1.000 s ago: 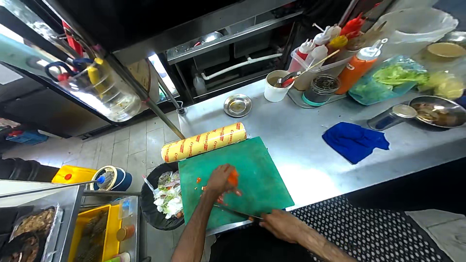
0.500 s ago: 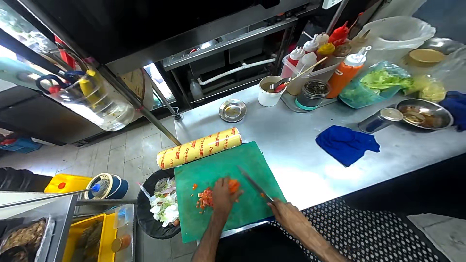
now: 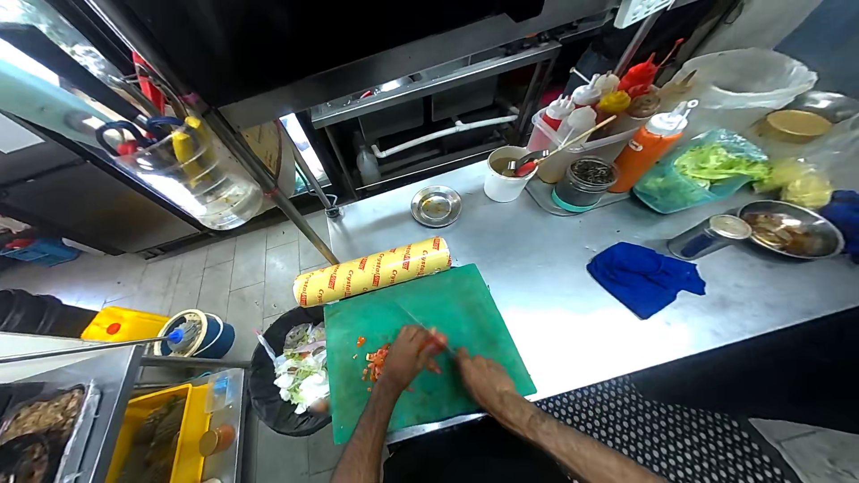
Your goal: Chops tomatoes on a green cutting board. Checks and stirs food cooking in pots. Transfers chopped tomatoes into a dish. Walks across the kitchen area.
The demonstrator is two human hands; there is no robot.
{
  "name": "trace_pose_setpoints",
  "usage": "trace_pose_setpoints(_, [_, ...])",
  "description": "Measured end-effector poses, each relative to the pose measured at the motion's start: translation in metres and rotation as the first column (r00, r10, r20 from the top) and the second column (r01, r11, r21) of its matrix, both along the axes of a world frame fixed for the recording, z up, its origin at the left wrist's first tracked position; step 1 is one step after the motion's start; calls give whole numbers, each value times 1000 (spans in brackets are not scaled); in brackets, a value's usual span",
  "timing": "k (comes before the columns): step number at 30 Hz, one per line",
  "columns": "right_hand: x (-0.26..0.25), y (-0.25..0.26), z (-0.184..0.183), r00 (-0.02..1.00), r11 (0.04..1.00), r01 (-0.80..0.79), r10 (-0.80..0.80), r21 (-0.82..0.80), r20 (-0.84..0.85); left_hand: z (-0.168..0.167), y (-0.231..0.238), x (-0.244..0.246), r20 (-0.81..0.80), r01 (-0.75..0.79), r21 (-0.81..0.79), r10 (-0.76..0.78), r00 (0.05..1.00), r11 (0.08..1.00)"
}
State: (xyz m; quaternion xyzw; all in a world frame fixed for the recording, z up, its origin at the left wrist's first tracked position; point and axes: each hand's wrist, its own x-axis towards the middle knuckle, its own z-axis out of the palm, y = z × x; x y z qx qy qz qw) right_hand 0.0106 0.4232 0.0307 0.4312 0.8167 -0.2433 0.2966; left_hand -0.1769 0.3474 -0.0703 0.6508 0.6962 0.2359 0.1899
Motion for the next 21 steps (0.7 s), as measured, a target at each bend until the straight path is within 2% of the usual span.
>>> trace_pose_setpoints(2, [-1, 1, 31, 996, 999, -35, 37, -23, 81, 2, 1, 0, 0, -1, -2, 1, 1000, 1000])
trace_pose_setpoints(4, [1, -2, 45, 988, 999, -45, 47, -23, 144, 3, -1, 1, 1, -10, -9, 10, 1000, 1000])
trace_pose_setpoints(6, [2, -2, 24, 993, 1000, -21, 21, -2, 114, 4, -1, 1, 10, -18, -20, 18, 1000, 1000])
trace_pose_setpoints(8, [1, 0, -16, 1000, 1000, -5, 4, 27, 27, 1, -2, 1, 20, -27, -20, 27, 999, 999])
trace_pose_setpoints(10, [-8, 4, -32, 1000, 1000, 14, -13, 28, -22, 0, -3, 0, 32, -40, -6, 40, 999, 999])
trace_pose_setpoints(12, [-16, 6, -25, 1000, 1000, 4, -4, -1, -27, -1, -8, 3, 54, -57, 22, 56, 997, 998])
trace_pose_setpoints(17, [-13, 2, 40, 996, 997, -66, 67, -28, 53, -5, -13, -1, 56, -120, 118, 114, 992, 986])
trace_pose_setpoints(19, [-5, -4, 37, 994, 998, -52, 56, -39, 99, -6, -13, -3, 73, -119, 100, 112, 991, 988])
trace_pose_setpoints(21, [-1, -7, 5, 996, 999, -25, 27, -25, 85, -9, -14, -2, 85, -123, 81, 116, 990, 989])
